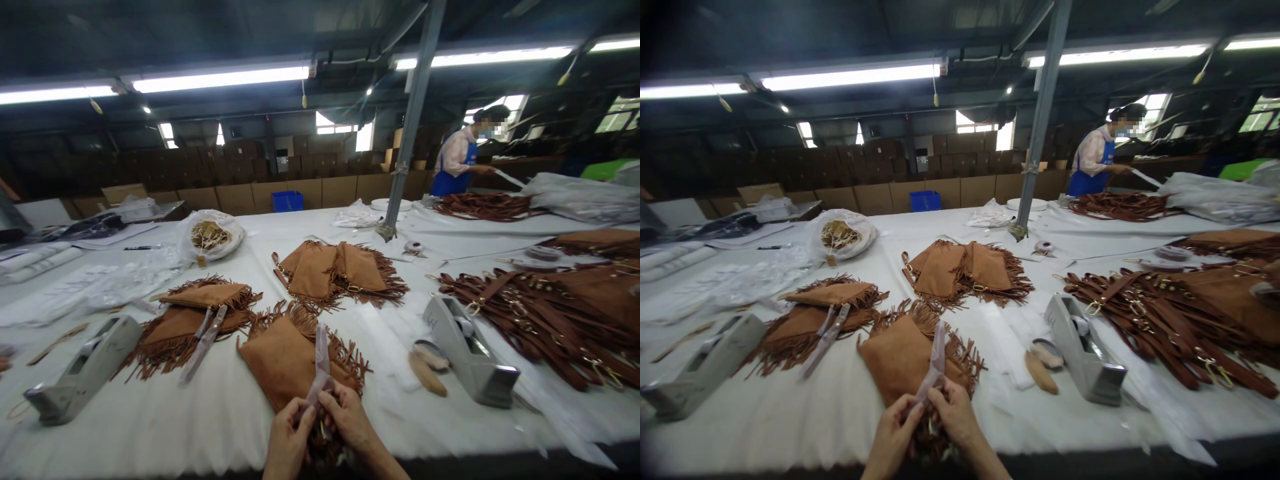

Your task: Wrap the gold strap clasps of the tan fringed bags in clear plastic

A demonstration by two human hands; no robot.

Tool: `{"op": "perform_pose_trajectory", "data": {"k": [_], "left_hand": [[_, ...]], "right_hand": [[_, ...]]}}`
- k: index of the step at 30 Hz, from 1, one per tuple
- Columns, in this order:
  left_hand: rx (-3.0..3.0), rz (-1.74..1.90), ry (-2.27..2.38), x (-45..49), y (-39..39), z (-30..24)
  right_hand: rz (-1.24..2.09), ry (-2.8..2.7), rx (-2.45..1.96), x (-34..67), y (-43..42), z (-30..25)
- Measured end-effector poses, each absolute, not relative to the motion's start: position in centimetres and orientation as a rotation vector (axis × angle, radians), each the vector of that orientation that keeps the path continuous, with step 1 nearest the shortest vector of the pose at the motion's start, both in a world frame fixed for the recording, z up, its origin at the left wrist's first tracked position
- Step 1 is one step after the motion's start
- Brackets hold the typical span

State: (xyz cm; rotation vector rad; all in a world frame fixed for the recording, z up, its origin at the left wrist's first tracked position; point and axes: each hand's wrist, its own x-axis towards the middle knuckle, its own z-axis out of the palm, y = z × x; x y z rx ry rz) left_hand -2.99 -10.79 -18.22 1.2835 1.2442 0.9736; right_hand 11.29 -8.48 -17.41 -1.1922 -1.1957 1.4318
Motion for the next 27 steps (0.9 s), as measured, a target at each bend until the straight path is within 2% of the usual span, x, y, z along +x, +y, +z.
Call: {"op": "perform_pose_trajectory", "data": {"k": [12, 21, 25, 27], "left_hand": [[1.213, 1.141, 1.159, -2.6, -11.6, -18.0], [1.553, 1.337, 1.321, -1.8, -12.4, -19.2], [1.648, 1.339, 1.407, -1.4, -12.3, -19.0], [1.685, 1.308, 1.453, -1.3, -12.3, -18.9]], "right_hand": [[1.474, -1.289, -1.191, 11.2, -8.3, -17.5], [1.628, -1.164, -1.152, 11.5, -7.7, -18.3], [1.710, -1.054, -1.072, 11.7, -7.9, -17.8], [1.650, -1.135, -1.080, 11.6, -8.0, -17.5]]}}
